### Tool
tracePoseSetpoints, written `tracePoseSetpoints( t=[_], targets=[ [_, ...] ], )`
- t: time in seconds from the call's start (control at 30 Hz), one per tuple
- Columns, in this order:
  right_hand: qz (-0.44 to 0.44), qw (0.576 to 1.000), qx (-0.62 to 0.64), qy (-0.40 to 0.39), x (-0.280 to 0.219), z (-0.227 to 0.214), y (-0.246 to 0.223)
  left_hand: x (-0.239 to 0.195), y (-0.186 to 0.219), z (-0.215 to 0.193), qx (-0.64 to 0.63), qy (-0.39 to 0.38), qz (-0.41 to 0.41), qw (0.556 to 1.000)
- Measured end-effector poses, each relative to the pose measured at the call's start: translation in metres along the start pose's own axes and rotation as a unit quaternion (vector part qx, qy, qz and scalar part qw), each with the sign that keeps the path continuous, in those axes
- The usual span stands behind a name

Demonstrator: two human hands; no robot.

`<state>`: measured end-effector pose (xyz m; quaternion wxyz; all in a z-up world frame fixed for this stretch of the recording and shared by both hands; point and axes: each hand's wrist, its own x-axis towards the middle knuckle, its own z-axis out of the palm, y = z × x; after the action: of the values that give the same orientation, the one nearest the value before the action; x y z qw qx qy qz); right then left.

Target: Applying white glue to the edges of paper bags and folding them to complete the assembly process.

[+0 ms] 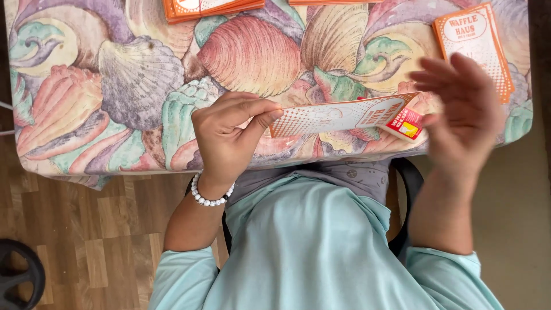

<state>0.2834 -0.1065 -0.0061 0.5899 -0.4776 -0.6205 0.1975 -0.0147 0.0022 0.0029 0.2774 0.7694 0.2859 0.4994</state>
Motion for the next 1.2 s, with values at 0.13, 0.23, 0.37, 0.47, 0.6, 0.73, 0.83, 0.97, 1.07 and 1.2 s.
tracePoseSetpoints(
  t=[0.13,0.23,0.37,0.47,0.6,0.73,0.83,0.97,1.07,1.2],
  targets=[
    [-0.003,0.997,0.078,0.023,-0.006,0.026,0.023,-0.001,-0.003,0.005,-0.001,0.000,0.003,1.000],
    [0.072,0.984,0.069,0.148,-0.011,0.029,0.034,-0.001,-0.006,0.005,0.001,-0.017,0.001,1.000],
    [0.095,0.968,0.096,0.212,-0.020,-0.017,0.061,-0.001,-0.007,0.001,-0.041,-0.002,-0.048,0.998],
    [0.101,0.954,0.097,0.265,-0.039,-0.055,0.087,-0.009,-0.021,0.008,-0.206,0.032,-0.207,0.956],
    [0.116,0.958,0.243,0.094,-0.043,-0.012,0.026,-0.026,-0.025,0.084,-0.475,-0.034,-0.401,0.783],
    [0.039,0.948,0.315,0.013,-0.039,-0.017,0.047,-0.024,-0.013,0.156,-0.542,-0.110,-0.450,0.701],
    [-0.089,0.897,0.412,-0.131,-0.021,-0.032,0.050,-0.012,0.001,0.177,-0.519,-0.172,-0.457,0.702],
    [0.045,0.928,0.369,0.011,-0.017,-0.066,0.032,0.024,0.000,0.189,-0.505,-0.255,-0.424,0.707],
    [0.181,0.965,0.173,0.072,-0.018,-0.131,0.050,0.064,0.001,0.203,-0.483,-0.246,-0.477,0.692],
    [0.278,0.955,-0.101,0.011,0.037,-0.169,0.074,0.123,0.015,0.243,-0.342,-0.213,-0.621,0.672]
  ],
)
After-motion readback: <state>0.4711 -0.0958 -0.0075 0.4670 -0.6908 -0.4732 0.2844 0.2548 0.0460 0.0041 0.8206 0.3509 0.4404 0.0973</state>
